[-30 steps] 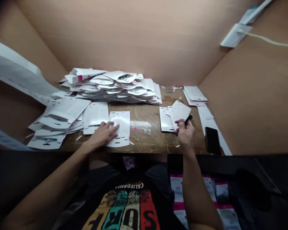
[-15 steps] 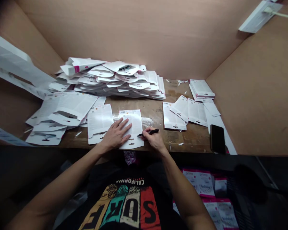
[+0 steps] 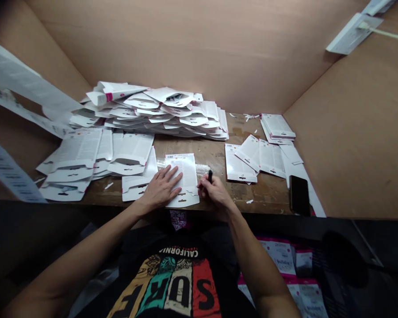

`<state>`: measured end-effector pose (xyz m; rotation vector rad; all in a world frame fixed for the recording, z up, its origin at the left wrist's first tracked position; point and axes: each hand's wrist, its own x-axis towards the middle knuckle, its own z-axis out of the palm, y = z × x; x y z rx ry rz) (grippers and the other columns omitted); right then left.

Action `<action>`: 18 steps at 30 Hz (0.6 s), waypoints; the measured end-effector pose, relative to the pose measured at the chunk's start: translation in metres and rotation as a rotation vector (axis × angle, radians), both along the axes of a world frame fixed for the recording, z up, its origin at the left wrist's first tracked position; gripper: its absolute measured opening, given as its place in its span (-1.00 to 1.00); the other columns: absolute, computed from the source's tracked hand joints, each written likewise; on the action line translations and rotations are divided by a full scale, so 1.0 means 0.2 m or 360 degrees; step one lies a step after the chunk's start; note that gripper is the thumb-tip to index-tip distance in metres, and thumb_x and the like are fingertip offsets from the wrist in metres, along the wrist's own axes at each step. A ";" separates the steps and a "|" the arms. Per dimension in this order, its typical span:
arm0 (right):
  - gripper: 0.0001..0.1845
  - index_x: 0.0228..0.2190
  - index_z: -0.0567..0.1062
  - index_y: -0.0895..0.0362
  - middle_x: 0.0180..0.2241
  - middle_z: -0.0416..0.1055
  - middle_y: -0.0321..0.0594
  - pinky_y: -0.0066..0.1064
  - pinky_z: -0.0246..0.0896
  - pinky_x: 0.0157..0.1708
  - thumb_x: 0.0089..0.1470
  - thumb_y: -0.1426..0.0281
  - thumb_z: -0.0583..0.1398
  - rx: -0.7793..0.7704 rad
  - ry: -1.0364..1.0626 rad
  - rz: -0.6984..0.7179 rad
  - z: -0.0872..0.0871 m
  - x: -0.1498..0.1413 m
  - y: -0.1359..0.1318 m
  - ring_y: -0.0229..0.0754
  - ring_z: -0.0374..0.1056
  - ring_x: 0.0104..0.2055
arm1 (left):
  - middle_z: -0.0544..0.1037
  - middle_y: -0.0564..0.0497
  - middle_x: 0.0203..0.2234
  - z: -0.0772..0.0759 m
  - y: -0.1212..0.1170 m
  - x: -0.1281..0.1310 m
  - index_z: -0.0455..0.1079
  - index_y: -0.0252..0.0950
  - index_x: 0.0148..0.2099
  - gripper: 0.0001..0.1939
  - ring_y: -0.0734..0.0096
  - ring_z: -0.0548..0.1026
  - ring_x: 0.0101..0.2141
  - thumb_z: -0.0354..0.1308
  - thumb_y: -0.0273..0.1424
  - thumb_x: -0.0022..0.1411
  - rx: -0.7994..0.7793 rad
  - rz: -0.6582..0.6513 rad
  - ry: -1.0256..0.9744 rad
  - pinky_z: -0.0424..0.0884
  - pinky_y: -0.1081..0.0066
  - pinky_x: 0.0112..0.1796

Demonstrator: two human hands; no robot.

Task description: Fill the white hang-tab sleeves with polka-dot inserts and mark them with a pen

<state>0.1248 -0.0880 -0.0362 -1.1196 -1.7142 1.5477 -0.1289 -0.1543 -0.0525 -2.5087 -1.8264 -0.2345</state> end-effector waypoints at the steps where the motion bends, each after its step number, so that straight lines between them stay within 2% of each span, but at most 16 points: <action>1: -0.57 -0.36 0.51 0.10 -0.38 0.53 -0.16 -0.30 0.35 -0.29 0.30 0.00 0.18 0.0204 -0.0191 0.0061 0.01 -0.02 -0.01 -0.11 0.43 -0.35 | 0.21 -0.14 0.48 0.00 0.00 0.00 0.29 -0.20 0.46 -0.42 -0.11 0.10 0.47 0.00 -0.09 0.54 0.0015 0.0000 -0.0013 0.07 -0.04 0.40; 4: -0.79 -0.20 0.55 0.11 -0.14 0.56 -0.05 -0.29 0.32 -0.13 0.32 0.22 0.22 0.0778 -0.0901 0.0302 0.02 -0.11 -0.05 -0.04 0.45 -0.14 | 0.25 -0.19 0.45 -0.01 -0.01 0.00 0.32 -0.28 0.43 -0.48 -0.07 0.15 0.45 -0.02 -0.25 0.54 0.0049 -0.0028 -0.0081 0.11 -0.04 0.40; 7: -0.84 -0.11 0.53 0.13 -0.05 0.54 0.02 -0.30 0.30 -0.10 0.36 0.38 0.16 0.0952 -0.1301 0.0472 0.04 -0.16 -0.11 -0.02 0.44 -0.07 | 0.32 -0.26 0.40 -0.02 0.00 -0.02 0.36 -0.37 0.38 -0.50 0.00 0.23 0.41 0.00 -0.41 0.47 0.0018 -0.0101 -0.0175 0.23 0.01 0.37; 9: -0.82 -0.12 0.53 0.14 -0.10 0.55 -0.02 -0.33 0.30 -0.13 0.38 0.40 0.12 0.0917 -0.1197 0.0585 0.08 -0.13 -0.14 -0.05 0.43 -0.12 | 0.37 -0.28 0.37 -0.01 0.01 -0.03 0.38 -0.40 0.34 -0.50 0.04 0.29 0.38 0.01 -0.49 0.41 -0.0016 -0.0134 -0.0218 0.28 0.03 0.35; 11: -0.79 -0.16 0.56 0.11 -0.21 0.56 -0.16 -0.38 0.32 -0.17 0.41 0.31 0.13 0.0740 -0.0838 0.0912 0.14 -0.05 -0.16 -0.11 0.42 -0.20 | 0.36 -0.28 0.37 0.00 0.00 -0.04 0.39 -0.41 0.32 -0.53 0.07 0.29 0.38 -0.03 -0.52 0.43 -0.0028 -0.0162 -0.0230 0.26 0.06 0.36; 13: -0.75 -0.15 0.60 0.07 -0.26 0.56 -0.26 -0.40 0.36 -0.16 0.34 0.16 0.25 0.0530 -0.0462 0.1289 0.20 0.04 -0.18 -0.14 0.44 -0.22 | 0.34 -0.28 0.38 0.03 -0.02 -0.03 0.39 -0.41 0.30 -0.58 0.04 0.22 0.42 -0.03 -0.43 0.50 -0.0044 -0.0226 -0.0222 0.20 0.04 0.39; 14: -0.68 -0.11 0.61 0.05 -0.21 0.57 -0.26 -0.38 0.38 -0.12 0.25 0.10 0.34 0.0493 -0.0378 0.1354 0.22 0.08 -0.18 -0.13 0.46 -0.19 | 0.32 -0.29 0.39 0.04 -0.04 -0.03 0.40 -0.41 0.27 -0.58 -0.03 0.17 0.44 0.01 -0.31 0.52 -0.0070 -0.0272 -0.0213 0.18 0.00 0.41; 15: -0.57 -0.05 0.61 0.05 -0.11 0.57 -0.22 -0.34 0.40 -0.07 0.15 0.07 0.42 0.0534 -0.0395 0.1312 0.22 0.11 -0.19 -0.09 0.47 -0.12 | 0.30 -0.31 0.40 0.05 -0.06 -0.02 0.42 -0.41 0.24 -0.51 -0.13 0.11 0.46 0.08 -0.13 0.50 -0.0106 -0.0321 -0.0205 0.16 -0.04 0.41; 16: -0.45 0.01 0.58 0.05 0.02 0.54 -0.15 -0.29 0.40 -0.02 0.06 0.08 0.48 0.0642 -0.0502 0.1178 0.22 0.13 -0.19 -0.03 0.46 -0.03 | 0.27 -0.34 0.42 0.06 -0.08 0.00 0.43 -0.42 0.21 -0.37 -0.24 0.05 0.48 0.17 0.04 0.42 -0.0149 -0.0373 -0.0198 0.15 -0.09 0.41; 18: -0.34 0.08 0.53 0.04 0.24 0.40 -0.03 -0.20 0.41 0.01 -0.01 0.15 0.53 0.0923 -0.0843 0.0878 0.18 0.14 -0.20 0.09 0.39 0.13 | 0.21 -0.40 0.44 0.07 -0.13 0.02 0.44 -0.44 0.13 -0.14 -0.42 -0.03 0.48 0.33 0.24 0.15 -0.0213 -0.0439 -0.0188 0.12 -0.16 0.41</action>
